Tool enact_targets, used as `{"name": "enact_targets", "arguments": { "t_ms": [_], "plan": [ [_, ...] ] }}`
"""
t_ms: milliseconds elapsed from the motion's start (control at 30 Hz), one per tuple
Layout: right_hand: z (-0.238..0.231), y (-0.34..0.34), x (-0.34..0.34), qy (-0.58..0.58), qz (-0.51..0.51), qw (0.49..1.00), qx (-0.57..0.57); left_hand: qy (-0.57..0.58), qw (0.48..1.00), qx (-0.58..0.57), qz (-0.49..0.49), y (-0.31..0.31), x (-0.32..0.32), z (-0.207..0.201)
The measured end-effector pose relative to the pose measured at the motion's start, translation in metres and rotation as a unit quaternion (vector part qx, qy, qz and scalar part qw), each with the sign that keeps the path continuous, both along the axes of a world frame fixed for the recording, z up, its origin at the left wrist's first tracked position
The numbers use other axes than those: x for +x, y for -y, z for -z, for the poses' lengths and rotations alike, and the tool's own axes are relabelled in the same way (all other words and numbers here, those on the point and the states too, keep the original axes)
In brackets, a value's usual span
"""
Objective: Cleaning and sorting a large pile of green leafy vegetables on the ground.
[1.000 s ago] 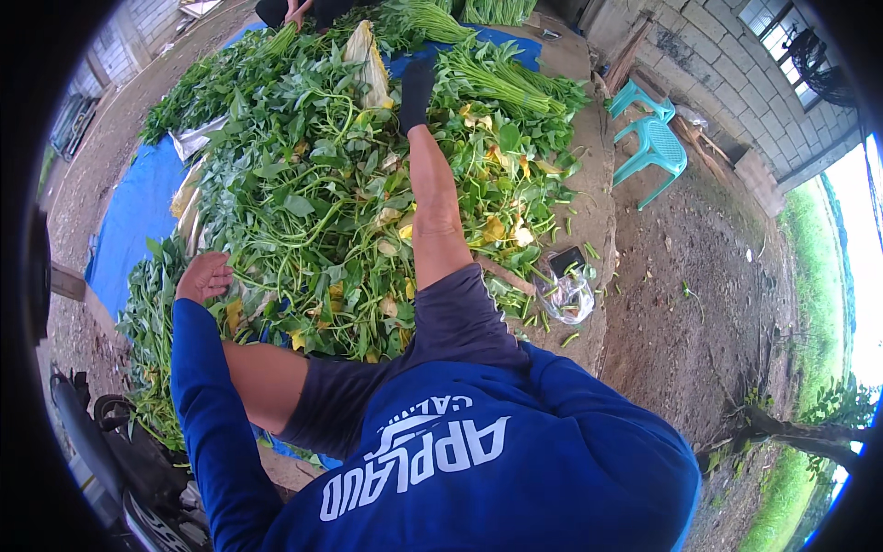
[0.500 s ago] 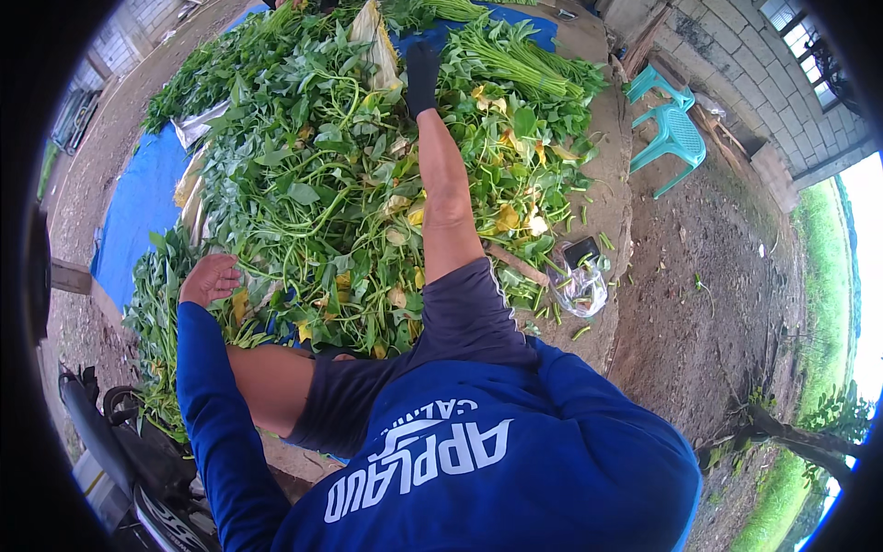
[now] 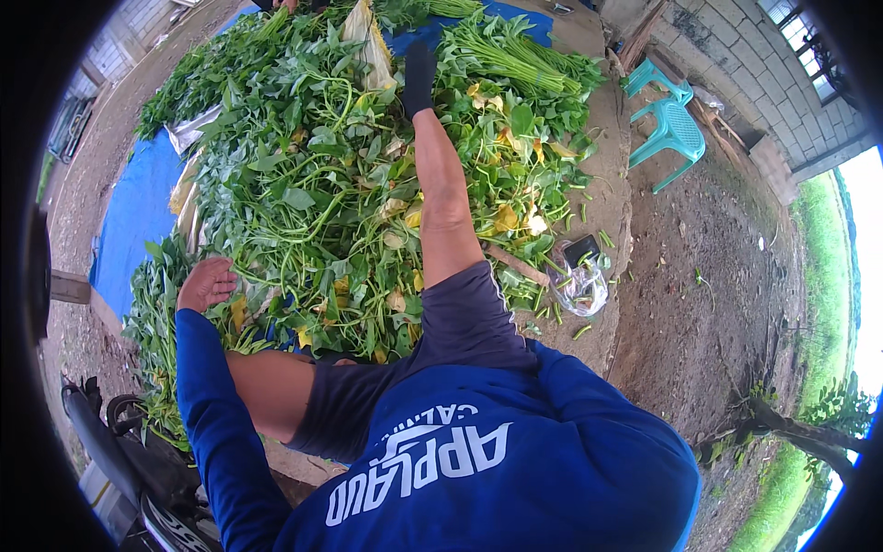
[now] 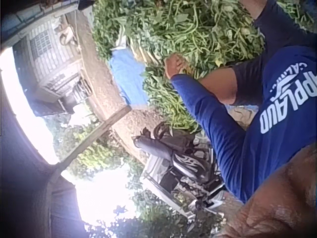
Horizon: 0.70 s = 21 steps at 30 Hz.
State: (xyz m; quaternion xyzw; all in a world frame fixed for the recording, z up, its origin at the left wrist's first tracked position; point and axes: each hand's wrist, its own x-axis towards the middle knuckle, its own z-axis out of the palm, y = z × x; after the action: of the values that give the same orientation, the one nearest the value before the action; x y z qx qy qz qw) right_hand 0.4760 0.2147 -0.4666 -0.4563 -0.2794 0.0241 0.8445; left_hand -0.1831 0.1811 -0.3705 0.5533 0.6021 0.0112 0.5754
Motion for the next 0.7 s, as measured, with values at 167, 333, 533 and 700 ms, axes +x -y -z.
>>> {"name": "enact_targets", "arguments": {
  "t_ms": [167,333,533,700],
  "plan": [
    [0.005,-0.005,-0.025,0.077,0.037,0.996,-0.037,-0.021,1.000,-0.003,-0.011,0.005,-0.021,0.001],
    [-0.061,0.037,-0.014,0.166,0.091,0.979,-0.071,0.000,1.000,0.007,0.011,0.000,0.010,-0.003],
    [-0.153,0.108,-0.107,0.094,0.067,0.993,-0.036,-0.011,1.000,-0.001,-0.004,0.006,-0.009,-0.002],
    [-0.183,0.130,-0.114,0.034,0.058,0.998,0.002,-0.009,1.000,0.004,-0.008,0.007,-0.006,-0.003]
  ]
}}
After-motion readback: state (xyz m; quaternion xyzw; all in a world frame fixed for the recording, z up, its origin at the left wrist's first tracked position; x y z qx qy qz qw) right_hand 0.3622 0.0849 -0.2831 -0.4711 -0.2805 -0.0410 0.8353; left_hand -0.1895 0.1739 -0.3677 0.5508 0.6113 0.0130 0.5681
